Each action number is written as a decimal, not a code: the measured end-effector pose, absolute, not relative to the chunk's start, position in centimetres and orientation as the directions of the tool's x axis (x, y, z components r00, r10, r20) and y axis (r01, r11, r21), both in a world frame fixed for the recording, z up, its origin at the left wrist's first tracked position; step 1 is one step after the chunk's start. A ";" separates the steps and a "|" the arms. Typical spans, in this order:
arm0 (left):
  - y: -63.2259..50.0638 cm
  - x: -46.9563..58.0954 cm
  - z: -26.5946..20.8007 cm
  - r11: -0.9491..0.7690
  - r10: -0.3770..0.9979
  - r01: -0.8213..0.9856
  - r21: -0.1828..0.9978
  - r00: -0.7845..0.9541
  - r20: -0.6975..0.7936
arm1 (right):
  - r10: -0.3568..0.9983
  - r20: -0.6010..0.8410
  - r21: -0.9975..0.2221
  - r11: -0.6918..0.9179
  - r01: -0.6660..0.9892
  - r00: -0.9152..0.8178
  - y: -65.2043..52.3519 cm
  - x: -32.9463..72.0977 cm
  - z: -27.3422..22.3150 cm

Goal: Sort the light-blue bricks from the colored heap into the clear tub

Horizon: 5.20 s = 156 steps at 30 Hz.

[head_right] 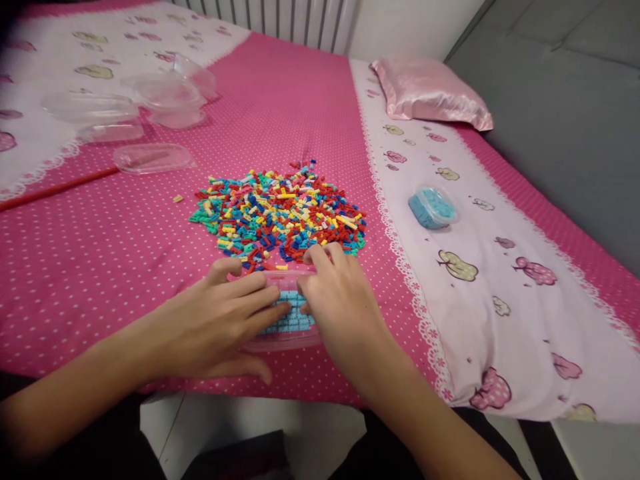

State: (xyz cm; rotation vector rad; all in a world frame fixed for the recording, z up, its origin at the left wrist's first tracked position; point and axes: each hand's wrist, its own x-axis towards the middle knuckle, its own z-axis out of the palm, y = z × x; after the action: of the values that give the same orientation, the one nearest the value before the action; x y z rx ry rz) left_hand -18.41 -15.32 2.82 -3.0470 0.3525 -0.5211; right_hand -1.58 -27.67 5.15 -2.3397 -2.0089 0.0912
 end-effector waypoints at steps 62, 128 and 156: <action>-12.9 -19.5 4.2 -0.977 -0.181 -0.212 0.029 0.891 0.417 | 0.982 0.180 -0.151 -0.022 0.988 0.049 -28.2 -1.1 5.2; -14.0 -18.8 3.6 -0.947 0.283 0.113 0.302 0.740 0.611 | 0.867 0.466 -0.683 0.226 0.694 0.176 -26.0 -2.1 4.7; -11.5 -20.9 3.4 -0.987 -0.104 -0.130 0.093 0.963 0.249 | 0.949 0.306 -0.182 0.138 0.974 -0.078 -25.2 -3.6 3.0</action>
State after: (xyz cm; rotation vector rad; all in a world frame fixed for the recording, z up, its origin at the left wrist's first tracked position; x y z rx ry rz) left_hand -20.88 -11.45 3.45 -3.2200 0.1926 -0.3988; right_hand -3.62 -25.17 3.04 -1.8546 -2.0744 -0.0981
